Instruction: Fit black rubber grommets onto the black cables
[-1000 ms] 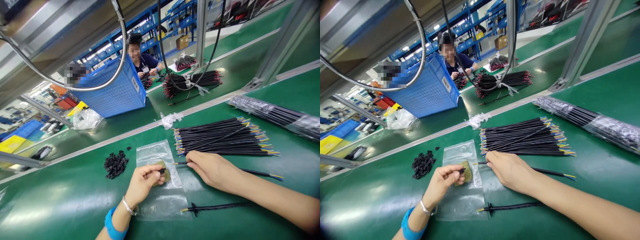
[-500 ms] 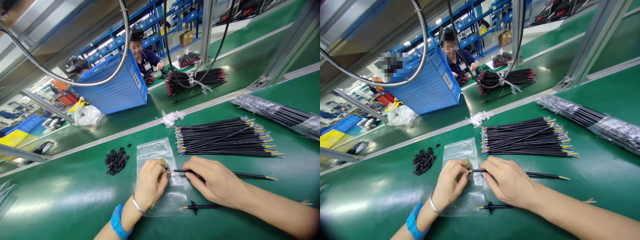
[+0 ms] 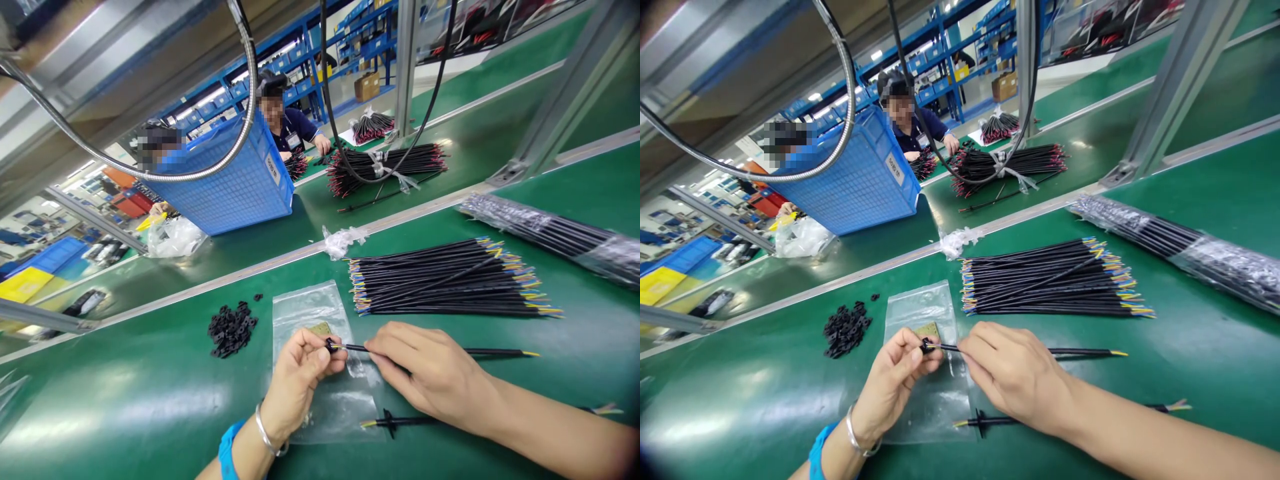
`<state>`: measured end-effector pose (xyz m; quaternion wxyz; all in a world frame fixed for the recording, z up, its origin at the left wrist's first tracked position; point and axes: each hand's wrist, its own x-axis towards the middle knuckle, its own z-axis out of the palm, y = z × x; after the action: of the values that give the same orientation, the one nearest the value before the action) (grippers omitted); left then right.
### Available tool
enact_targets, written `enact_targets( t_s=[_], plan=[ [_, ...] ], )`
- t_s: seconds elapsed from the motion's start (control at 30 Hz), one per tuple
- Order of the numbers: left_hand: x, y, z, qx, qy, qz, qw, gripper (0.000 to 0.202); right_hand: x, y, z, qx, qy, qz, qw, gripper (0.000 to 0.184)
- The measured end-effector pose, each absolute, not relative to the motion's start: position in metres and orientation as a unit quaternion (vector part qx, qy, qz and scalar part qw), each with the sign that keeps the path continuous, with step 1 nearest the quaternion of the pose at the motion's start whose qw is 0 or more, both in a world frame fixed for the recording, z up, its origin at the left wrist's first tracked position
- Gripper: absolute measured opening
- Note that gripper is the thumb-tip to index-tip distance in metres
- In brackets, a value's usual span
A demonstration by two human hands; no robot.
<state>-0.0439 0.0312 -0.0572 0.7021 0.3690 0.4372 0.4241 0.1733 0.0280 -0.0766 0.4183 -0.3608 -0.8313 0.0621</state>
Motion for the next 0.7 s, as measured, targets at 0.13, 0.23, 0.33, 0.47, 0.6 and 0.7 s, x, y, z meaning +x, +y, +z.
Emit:
enact_targets(
  t_s=[0.13, 0.23, 0.33, 0.47, 0.6, 0.7],
  plan=[
    [-0.046, 0.032, -0.063, 0.387, 0.436, 0.442, 0.681, 0.033, 0.174, 0.024, -0.072, -0.358, -0.838, 0.057, 0.408, 0.022],
    [-0.046, 0.031, -0.067, 0.413, 0.443, 0.456, 0.652, 0.032, 0.175, 0.022, -0.069, -0.355, -0.843, 0.060, 0.400, 0.024],
    [-0.045, 0.031, -0.067, 0.428, 0.450, 0.470, 0.627, 0.030, 0.176, 0.021, -0.068, -0.355, -0.845, 0.065, 0.394, 0.024],
    [-0.042, 0.028, -0.063, 0.442, 0.463, 0.461, 0.615, 0.028, 0.175, 0.019, -0.069, -0.356, -0.838, 0.071, 0.407, 0.022],
    [-0.038, 0.023, -0.059, 0.465, 0.459, 0.428, 0.624, 0.028, 0.173, 0.015, -0.070, -0.330, -0.845, 0.083, 0.413, 0.020],
    [-0.037, 0.022, -0.060, 0.449, 0.463, 0.424, 0.635, 0.035, 0.172, 0.013, -0.071, -0.325, -0.847, 0.087, 0.412, 0.019]
  ],
)
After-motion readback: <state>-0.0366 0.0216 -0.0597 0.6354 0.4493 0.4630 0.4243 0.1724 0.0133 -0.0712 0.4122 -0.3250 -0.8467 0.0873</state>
